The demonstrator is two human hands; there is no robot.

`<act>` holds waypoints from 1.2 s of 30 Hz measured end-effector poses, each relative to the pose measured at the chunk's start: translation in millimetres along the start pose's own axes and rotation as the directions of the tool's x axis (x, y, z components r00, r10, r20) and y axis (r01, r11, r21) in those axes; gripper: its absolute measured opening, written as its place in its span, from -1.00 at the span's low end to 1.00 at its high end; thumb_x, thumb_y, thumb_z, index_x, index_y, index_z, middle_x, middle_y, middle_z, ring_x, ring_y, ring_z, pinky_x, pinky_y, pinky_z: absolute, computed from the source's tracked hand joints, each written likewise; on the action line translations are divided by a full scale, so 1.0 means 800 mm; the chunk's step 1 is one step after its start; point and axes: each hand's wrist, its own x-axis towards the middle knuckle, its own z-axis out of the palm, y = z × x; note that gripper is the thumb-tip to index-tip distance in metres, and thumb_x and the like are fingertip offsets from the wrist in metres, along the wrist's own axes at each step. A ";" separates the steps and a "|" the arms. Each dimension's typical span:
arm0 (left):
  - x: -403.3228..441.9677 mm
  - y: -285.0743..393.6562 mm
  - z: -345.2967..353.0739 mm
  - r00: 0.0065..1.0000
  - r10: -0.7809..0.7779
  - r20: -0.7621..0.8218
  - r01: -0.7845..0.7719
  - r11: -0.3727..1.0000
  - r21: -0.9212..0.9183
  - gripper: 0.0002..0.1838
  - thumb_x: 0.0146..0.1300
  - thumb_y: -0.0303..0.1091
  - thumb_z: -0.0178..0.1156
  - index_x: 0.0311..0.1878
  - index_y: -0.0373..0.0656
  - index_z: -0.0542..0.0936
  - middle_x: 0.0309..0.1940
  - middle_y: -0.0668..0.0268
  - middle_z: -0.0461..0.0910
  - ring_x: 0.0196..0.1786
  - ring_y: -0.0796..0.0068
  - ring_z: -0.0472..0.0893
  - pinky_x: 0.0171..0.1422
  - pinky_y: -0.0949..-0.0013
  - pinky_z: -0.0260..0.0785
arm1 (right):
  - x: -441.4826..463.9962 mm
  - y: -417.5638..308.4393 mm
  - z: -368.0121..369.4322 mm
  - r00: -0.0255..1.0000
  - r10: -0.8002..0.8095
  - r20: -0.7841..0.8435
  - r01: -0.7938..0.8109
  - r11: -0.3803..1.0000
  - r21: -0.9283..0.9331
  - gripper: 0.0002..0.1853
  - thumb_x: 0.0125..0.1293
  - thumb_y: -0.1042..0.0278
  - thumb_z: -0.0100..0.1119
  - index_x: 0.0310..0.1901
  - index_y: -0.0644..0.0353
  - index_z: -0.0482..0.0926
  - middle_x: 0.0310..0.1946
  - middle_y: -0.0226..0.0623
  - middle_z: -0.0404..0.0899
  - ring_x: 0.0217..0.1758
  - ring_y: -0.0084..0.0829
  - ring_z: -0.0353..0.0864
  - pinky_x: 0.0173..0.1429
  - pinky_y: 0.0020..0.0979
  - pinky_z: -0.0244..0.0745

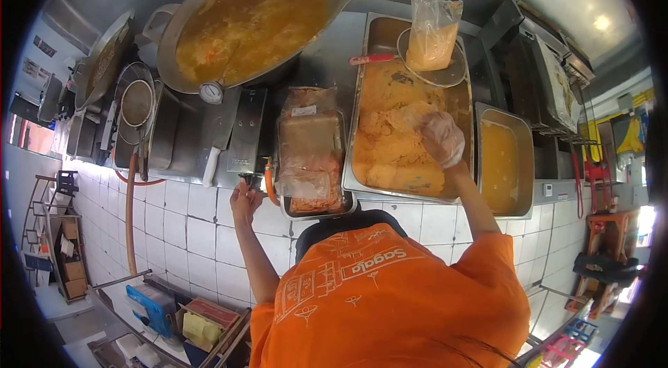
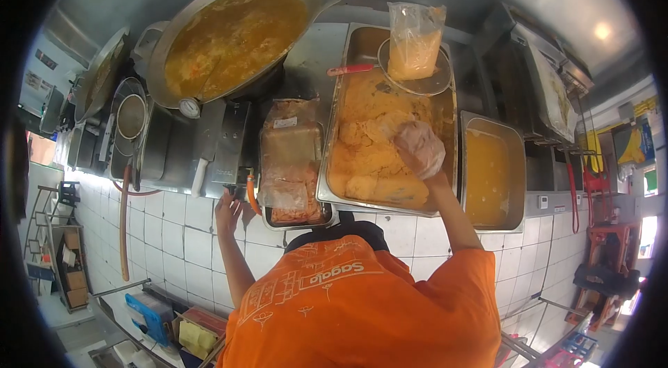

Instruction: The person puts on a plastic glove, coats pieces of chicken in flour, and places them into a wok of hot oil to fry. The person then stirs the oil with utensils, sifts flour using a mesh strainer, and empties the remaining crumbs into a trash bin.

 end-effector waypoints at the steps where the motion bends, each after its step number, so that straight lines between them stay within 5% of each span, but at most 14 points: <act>1: -0.005 0.003 0.002 1.000 -0.017 0.001 0.017 1.000 0.007 -0.60 0.24 -0.02 0.13 -0.10 -0.20 0.47 -0.40 0.41 0.47 -0.42 0.68 0.42 -0.42 0.57 0.40 | -0.010 0.000 0.002 0.986 0.165 0.025 -0.166 0.986 0.031 -0.82 -0.01 0.28 0.23 -0.30 -0.02 0.59 -0.18 -0.39 0.51 -0.06 -0.30 0.47 -0.02 -0.36 0.43; 5: -0.003 0.001 0.002 1.000 0.005 -0.004 -0.005 1.000 0.009 -0.60 0.24 -0.03 0.13 -0.10 -0.19 0.47 -0.38 0.40 0.48 -0.42 0.69 0.41 -0.40 0.56 0.43 | -0.025 0.001 -0.010 0.993 0.048 -0.109 -0.047 0.999 0.019 -0.71 -0.08 0.35 0.25 -0.22 -0.08 0.58 -0.16 -0.39 0.50 -0.10 -0.28 0.47 -0.08 -0.41 0.43; 8: 0.004 -0.001 -0.008 0.996 -0.051 0.079 0.047 0.997 0.053 -0.35 0.19 0.05 0.16 0.16 -0.26 0.31 0.01 0.25 0.40 -0.12 0.49 0.39 0.01 0.40 0.41 | -0.001 -0.022 -0.040 0.952 0.294 -0.081 -0.270 0.937 0.222 -0.71 -0.06 0.25 0.31 -0.22 -0.01 0.59 -0.29 -0.40 0.54 -0.09 -0.25 0.47 -0.05 -0.36 0.43; 11: 0.007 -0.004 -0.010 0.997 -0.042 0.061 0.039 0.998 0.047 -0.34 0.18 0.05 0.16 0.17 -0.25 0.31 0.00 0.26 0.40 -0.14 0.50 0.39 0.00 0.40 0.40 | 0.033 -0.013 -0.036 0.942 0.305 -0.138 -0.261 0.927 0.268 -0.66 -0.08 0.25 0.32 -0.18 0.04 0.57 -0.32 -0.38 0.55 -0.17 -0.27 0.52 -0.11 -0.37 0.43; 13: 0.007 -0.005 -0.011 0.997 -0.044 0.070 0.042 0.998 0.039 -0.34 0.18 0.05 0.17 0.18 -0.25 0.31 0.00 0.26 0.40 -0.15 0.51 0.40 -0.01 0.41 0.40 | 0.051 -0.006 -0.030 0.667 0.661 0.345 -0.745 0.572 0.343 -0.60 -0.13 0.24 0.31 -0.19 0.15 0.53 -0.32 -0.32 0.55 -0.25 -0.32 0.54 -0.16 -0.39 0.43; 15: 0.004 -0.003 -0.008 0.996 -0.044 0.075 0.042 0.999 0.025 -0.33 0.17 0.06 0.17 0.18 -0.25 0.30 0.00 0.27 0.41 -0.16 0.52 0.40 -0.03 0.42 0.39 | 0.063 0.018 -0.006 0.654 0.660 0.369 -0.756 0.591 0.282 -0.57 -0.16 0.21 0.33 -0.21 0.20 0.51 -0.35 -0.29 0.54 -0.29 -0.33 0.54 -0.18 -0.40 0.43; 17: -0.005 0.002 0.003 1.000 0.000 0.007 0.000 1.000 -0.026 -0.62 0.24 -0.02 0.13 -0.13 -0.17 0.47 -0.43 0.42 0.47 -0.48 0.70 0.40 -0.44 0.58 0.39 | 0.060 0.043 0.025 0.639 0.661 0.394 -0.763 0.609 0.217 -0.53 -0.20 0.18 0.34 -0.23 0.25 0.49 -0.38 -0.26 0.53 -0.33 -0.34 0.54 -0.19 -0.40 0.43; 20: -0.004 0.001 0.004 1.000 -0.008 -0.014 0.008 1.000 -0.025 -0.62 0.24 -0.02 0.13 -0.14 -0.17 0.47 -0.47 0.42 0.46 -0.50 0.70 0.40 -0.45 0.58 0.38 | 0.068 0.052 0.047 0.699 0.514 0.498 -0.715 0.535 0.451 -0.53 -0.13 0.16 0.36 -0.20 0.26 0.48 -0.45 -0.27 0.54 -0.39 -0.35 0.55 -0.31 -0.38 0.44; 22: -0.004 0.001 0.003 1.000 -0.003 -0.017 0.003 1.000 -0.013 -0.62 0.23 -0.02 0.13 -0.15 -0.17 0.46 -0.47 0.42 0.46 -0.50 0.70 0.41 -0.45 0.59 0.38 | 0.093 0.024 0.040 0.766 0.488 0.420 -0.564 0.822 0.074 -0.55 -0.03 0.18 0.27 -0.13 0.27 0.44 -0.30 -0.15 0.57 -0.31 -0.19 0.58 -0.25 -0.25 0.48; 29: 0.003 -0.004 -0.002 1.000 0.001 0.019 -0.001 1.000 -0.023 -0.56 0.19 0.01 0.17 -0.09 -0.17 0.45 -0.49 0.42 0.44 -0.47 0.66 0.42 -0.36 0.55 0.42 | 0.110 -0.052 0.085 0.751 0.514 0.415 -0.525 0.845 -0.098 -0.53 0.13 0.24 0.09 0.08 0.17 0.30 0.01 -0.09 0.46 -0.04 -0.11 0.53 0.04 -0.20 0.44; 31: 0.009 -0.010 -0.007 1.000 -0.006 0.010 0.007 1.000 -0.028 -0.55 0.19 0.01 0.18 -0.07 -0.17 0.44 -0.47 0.41 0.44 -0.44 0.66 0.43 -0.30 0.52 0.44 | 0.096 -0.067 0.099 0.902 0.131 0.412 -0.129 0.991 -0.032 -0.53 0.22 0.20 -0.03 0.13 0.20 0.23 0.12 -0.06 0.36 0.06 -0.12 0.47 0.10 -0.23 0.40; 32: 0.014 -0.013 -0.009 1.000 -0.016 0.006 0.017 0.999 -0.033 -0.54 0.19 0.01 0.18 -0.05 -0.18 0.43 -0.46 0.41 0.45 -0.40 0.65 0.43 -0.24 0.49 0.45 | 0.098 -0.066 0.105 0.904 0.126 0.408 -0.125 0.992 -0.029 -0.53 0.22 0.20 -0.03 0.13 0.20 0.23 0.12 -0.06 0.36 0.06 -0.12 0.47 0.10 -0.23 0.40; 34: 0.020 -0.019 -0.011 1.000 -0.025 0.010 0.026 0.998 -0.055 -0.52 0.18 0.01 0.19 -0.02 -0.19 0.42 -0.41 0.39 0.46 -0.36 0.63 0.44 -0.12 0.44 0.45 | 0.125 -0.086 0.064 0.644 0.107 0.757 -0.077 0.994 -0.076 -0.51 0.25 0.17 -0.04 0.14 0.27 0.22 0.12 -0.01 0.31 0.15 -0.15 0.37 0.15 -0.26 0.33; 36: 0.024 -0.024 -0.017 0.998 -0.013 0.060 0.018 0.997 -0.074 -0.51 0.18 0.00 0.20 -0.02 -0.20 0.42 -0.34 0.35 0.48 -0.35 0.61 0.45 -0.08 0.43 0.46 | 0.090 -0.069 0.156 0.700 0.186 0.689 -0.040 0.974 -0.222 -0.51 0.22 0.18 0.01 0.10 0.30 0.26 0.07 0.01 0.33 0.14 -0.14 0.38 0.13 -0.27 0.33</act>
